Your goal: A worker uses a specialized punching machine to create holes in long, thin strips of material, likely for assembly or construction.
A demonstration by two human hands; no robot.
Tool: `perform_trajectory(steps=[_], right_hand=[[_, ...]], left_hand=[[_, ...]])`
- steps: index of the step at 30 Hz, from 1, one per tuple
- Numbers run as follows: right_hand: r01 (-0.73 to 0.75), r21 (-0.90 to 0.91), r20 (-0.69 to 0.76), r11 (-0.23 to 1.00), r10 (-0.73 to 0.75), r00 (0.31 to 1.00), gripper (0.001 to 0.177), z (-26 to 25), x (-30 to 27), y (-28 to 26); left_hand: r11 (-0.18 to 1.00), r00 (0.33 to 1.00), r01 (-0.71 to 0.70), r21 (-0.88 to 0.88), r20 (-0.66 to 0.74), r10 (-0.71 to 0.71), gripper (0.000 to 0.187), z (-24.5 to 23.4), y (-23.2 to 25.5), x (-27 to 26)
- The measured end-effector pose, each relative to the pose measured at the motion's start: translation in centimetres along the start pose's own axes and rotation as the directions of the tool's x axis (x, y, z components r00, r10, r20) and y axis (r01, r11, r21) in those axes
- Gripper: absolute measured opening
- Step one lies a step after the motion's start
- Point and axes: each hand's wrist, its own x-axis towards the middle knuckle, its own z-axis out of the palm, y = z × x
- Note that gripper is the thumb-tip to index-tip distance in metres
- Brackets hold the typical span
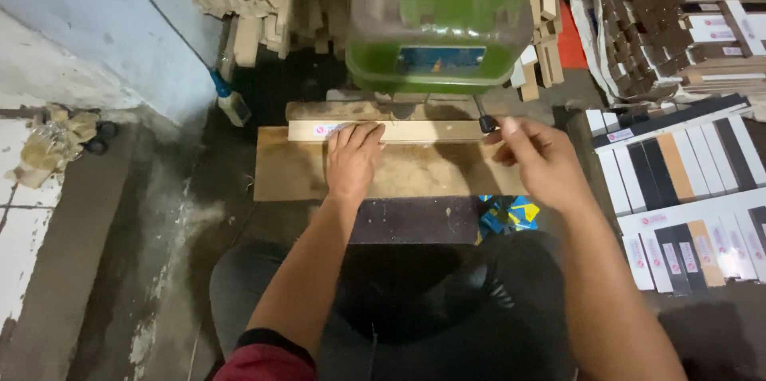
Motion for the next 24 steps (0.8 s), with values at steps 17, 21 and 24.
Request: perform_trajectory(steps=[17,21,24], right_hand=[[-0.097,0.072,0.215,0.993,0.080,0.973,0.028,5.8,10.5,4.1],[-0.059,0.257,0.193,0.965,0.009,0.981,0.026,5.8,13.4,2.9],[-0.040,0.384,0.169,0.922,-0.028,0.985,0.025,5.3,14.6,2.2]], left_hand=[[0.989,0.992,-0.110,-0.101,-0.076,0.102,0.023,-2.6,0.0,0.8],[0.990,0.994,-0.101,-0.102,-0.059,0.095,0.023,-2.9,0.1,1.1],[0.989,0.994,-0.095,-0.111,-0.056,0.089,0.023,-2.3,-0.1,0.7]])
